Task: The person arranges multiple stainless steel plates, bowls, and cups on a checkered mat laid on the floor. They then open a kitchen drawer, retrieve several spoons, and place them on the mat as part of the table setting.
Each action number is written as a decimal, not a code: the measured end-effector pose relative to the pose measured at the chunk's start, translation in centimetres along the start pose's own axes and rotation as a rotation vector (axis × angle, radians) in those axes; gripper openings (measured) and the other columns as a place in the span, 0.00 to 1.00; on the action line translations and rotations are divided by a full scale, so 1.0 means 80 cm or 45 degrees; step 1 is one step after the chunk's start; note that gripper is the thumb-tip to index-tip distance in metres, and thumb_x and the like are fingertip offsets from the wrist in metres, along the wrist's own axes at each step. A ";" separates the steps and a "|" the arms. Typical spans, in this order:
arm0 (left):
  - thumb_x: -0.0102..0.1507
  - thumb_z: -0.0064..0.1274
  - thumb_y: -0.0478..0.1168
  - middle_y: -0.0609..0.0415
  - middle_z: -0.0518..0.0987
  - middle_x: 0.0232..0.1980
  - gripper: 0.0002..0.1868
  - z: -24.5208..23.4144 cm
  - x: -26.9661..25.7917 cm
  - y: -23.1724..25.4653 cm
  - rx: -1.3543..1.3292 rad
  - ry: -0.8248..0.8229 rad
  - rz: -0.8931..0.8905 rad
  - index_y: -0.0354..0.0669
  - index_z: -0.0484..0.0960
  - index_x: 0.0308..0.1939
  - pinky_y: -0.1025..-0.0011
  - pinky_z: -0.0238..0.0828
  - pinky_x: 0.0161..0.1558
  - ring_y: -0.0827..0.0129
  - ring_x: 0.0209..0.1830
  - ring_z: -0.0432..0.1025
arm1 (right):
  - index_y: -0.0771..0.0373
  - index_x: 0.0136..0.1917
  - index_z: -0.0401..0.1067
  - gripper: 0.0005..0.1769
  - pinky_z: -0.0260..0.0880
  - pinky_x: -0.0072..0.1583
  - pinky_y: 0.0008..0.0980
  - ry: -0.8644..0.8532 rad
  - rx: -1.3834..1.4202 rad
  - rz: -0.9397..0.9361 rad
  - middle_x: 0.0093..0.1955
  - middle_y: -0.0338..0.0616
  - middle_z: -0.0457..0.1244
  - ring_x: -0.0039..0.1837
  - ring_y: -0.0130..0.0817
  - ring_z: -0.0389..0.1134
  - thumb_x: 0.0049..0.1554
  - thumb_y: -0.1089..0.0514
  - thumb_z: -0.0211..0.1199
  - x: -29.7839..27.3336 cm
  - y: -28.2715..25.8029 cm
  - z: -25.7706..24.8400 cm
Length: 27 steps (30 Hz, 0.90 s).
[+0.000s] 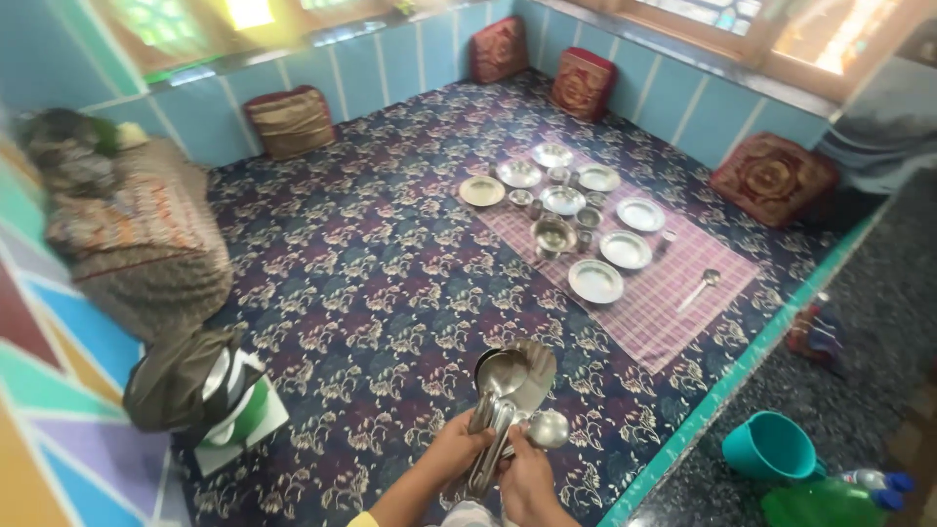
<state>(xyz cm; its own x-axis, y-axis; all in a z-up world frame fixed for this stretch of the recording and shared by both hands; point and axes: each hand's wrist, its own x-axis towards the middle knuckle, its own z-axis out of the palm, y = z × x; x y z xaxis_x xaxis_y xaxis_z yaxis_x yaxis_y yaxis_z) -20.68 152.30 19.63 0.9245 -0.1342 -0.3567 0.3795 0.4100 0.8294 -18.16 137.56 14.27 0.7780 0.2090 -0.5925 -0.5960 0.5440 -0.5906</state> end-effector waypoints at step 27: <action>0.67 0.45 0.31 0.49 0.82 0.39 0.11 -0.028 0.380 0.172 0.247 -0.429 -0.337 0.37 0.75 0.54 0.69 0.79 0.33 0.67 0.30 0.79 | 0.66 0.53 0.70 0.16 0.70 0.43 0.38 0.366 0.195 -0.308 0.44 0.46 0.68 0.38 0.34 0.67 0.63 0.50 0.55 0.238 -0.177 0.108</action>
<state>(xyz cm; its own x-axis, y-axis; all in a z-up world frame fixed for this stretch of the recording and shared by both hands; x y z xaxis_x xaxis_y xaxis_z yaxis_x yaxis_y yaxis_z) 12.57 155.87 19.23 0.7426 -0.5097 -0.4344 0.5739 0.1500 0.8051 6.78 140.88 16.08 0.7917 -0.1640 -0.5886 -0.3493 0.6688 -0.6562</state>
